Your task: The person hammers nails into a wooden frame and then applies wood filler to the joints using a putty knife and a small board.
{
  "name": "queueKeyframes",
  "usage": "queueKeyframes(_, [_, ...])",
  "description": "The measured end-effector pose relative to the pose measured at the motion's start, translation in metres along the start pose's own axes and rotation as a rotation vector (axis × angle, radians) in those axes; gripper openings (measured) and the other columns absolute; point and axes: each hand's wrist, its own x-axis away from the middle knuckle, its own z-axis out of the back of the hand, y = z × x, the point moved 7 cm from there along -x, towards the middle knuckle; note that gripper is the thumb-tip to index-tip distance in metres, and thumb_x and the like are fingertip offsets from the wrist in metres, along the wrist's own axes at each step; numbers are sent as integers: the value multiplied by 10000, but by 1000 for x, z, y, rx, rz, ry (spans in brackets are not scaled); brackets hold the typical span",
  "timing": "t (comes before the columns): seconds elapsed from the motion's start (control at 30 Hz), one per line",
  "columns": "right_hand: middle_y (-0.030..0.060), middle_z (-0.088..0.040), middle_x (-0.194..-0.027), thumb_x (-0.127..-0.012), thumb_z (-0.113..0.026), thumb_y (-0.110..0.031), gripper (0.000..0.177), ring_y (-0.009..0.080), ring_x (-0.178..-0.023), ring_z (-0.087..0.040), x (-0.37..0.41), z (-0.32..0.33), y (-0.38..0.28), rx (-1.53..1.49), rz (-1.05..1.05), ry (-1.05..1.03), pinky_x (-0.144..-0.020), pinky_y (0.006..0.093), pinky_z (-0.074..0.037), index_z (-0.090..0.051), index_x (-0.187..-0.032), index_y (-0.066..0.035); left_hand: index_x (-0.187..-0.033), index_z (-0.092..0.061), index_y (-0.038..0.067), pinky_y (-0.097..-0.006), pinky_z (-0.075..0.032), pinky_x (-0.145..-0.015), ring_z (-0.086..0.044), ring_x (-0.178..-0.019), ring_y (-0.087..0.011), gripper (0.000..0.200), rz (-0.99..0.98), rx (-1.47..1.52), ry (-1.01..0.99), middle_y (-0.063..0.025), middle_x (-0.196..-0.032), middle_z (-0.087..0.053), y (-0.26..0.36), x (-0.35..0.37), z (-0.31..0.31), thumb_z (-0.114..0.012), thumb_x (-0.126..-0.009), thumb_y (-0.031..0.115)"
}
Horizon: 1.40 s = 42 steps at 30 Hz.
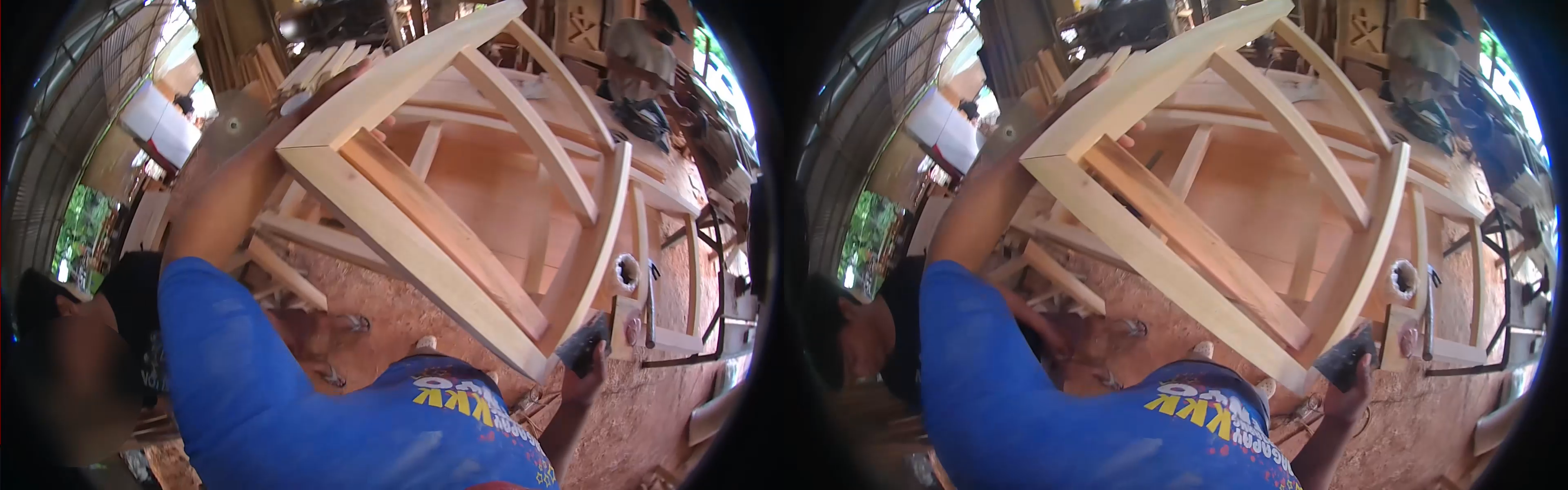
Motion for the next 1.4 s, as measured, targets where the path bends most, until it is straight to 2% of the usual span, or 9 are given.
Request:
queueKeyframes(0.17, [142, -592, -1446, -1059, -598, -310, 590, 257, -1297, -586, 3, 9, -25, 152, 26, 58, -1127, 437, -437, -448, -1531, 10, -1494, -500, 79, -447, -628, -785, -735, -874, -313, 822, 182, 224, 58, -171, -1118, -686, -88, 42, -7, -438, -998, 731])
queueKeyframes(0.3, [146, -612, -1411, -1060, -605, -275, 576, 247, -1267, -608, 6, 4, -49, 344, 39, 102, -1093, 419, -476, -445, -1526, 23, -1462, -504, 34, -457, -618, -807, -723, -947, -315, 813, 8, 303, -58, -196, -1163, -659, -165, 63, -21, -477, -992, 697])
queueKeyframes(0.5, [138, -678, -1298, -1054, -617, -239, 459, 258, -1158, -676, 9, 26, -71, 477, -44, 214, -1040, 399, -518, -547, -1418, 32, -1481, -485, 26, -469, -603, -830, -713, -975, -347, 906, 272, 541, 134, -204, -1211, -641, -265, 117, -43, -552, -909, 726])
queueKeyframes(0.8, [133, -634, -1339, -1069, -596, -288, 482, 239, -1238, -612, 7, 48, -99, 542, -66, 362, -1079, 400, -476, -514, -1450, -3, -1519, -430, 52, -441, -589, -857, -661, -1072, -259, 839, 305, 701, 288, -119, -1254, -600, -293, 154, -74, -574, -959, 661])
queueKeyframes(0.97, [136, -630, -1350, -1068, -599, -283, 485, 243, -1249, -606, 10, 57, -106, 463, -51, 369, -1085, 406, -471, -510, -1458, -8, -1557, -379, 67, -345, -483, -1026, -577, -1206, -172, 790, 271, 574, 358, -71, -1360, -551, -316, 162, -75, -566, -999, 595])
queueKeyframes(1.2, [151, -617, -1391, -1073, -595, -280, 518, 257, -1278, -593, -16, 63, -106, 405, -33, 240, -1105, 408, -474, -489, -1480, 23, -1573, -406, 75, -344, -319, -1187, -443, -1404, -183, 768, 142, 381, 450, -80, -1532, -478, -337, 148, -58, -475, -1034, 618])
queueKeyframes(1.23, [149, -627, -1373, -1066, -613, -273, 505, 253, -1259, -605, -19, 58, -103, 384, -53, 253, -1101, 404, -480, -504, -1466, 14, -1546, -367, 61, -313, -347, -1138, -439, -1343, -121, 789, 175, 461, 381, -35, -1443, -469, -338, 148, -55, -594, -1000, 583])
queueKeyframes(1.33, [131, -673, -1323, -1059, -619, -257, 471, 239, -1216, -648, -37, 58, -102, 397, -70, 176, -1068, 379, -514, -534, -1454, -15, -1588, -316, 51, -312, -331, -1150, -431, -1362, -149, 904, 119, 311, 482, -68, -1455, -466, -335, 153, -46, -610, -972, 644])
queueKeyframes(1.4, [124, -683, -1296, -1049, -638, -239, 458, 228, -1137, -689, -47, 53, -121, 507, -72, 223, -1027, 389, -564, -540, -1446, -33, -1638, -261, 91, -345, -448, -1041, -578, -1210, -191, 1009, 265, 374, 485, -126, -1347, -584, -354, 166, -46, -512, -948, 783])
